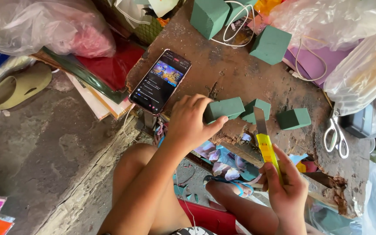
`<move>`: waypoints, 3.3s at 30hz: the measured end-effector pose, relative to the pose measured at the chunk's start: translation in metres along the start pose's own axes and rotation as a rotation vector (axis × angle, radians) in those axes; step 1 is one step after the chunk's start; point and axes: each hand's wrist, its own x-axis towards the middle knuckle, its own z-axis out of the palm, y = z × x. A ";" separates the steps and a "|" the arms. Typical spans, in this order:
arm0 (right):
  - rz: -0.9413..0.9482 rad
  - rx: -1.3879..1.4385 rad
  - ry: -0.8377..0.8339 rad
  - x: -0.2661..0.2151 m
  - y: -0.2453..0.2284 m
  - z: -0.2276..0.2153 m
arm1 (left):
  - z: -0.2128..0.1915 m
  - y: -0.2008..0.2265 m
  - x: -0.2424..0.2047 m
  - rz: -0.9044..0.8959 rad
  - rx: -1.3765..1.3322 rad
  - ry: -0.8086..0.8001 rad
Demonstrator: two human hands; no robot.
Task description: The person cuts green foam blocks into smaller pieces using a yellow utility knife on a wooden table. They repeatedly slice the blocks, separate the pieces, and place them into a plastic bag on the floor.
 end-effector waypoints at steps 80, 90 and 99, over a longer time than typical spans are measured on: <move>-0.334 -0.468 -0.224 0.083 -0.045 0.024 | 0.000 -0.003 0.003 0.120 -0.196 0.353; -0.391 -0.517 -0.233 0.087 -0.050 0.026 | 0.006 -0.006 0.003 0.090 -0.182 0.340; -0.412 -0.552 -0.235 0.085 -0.050 0.026 | 0.006 -0.006 0.004 0.108 -0.186 0.356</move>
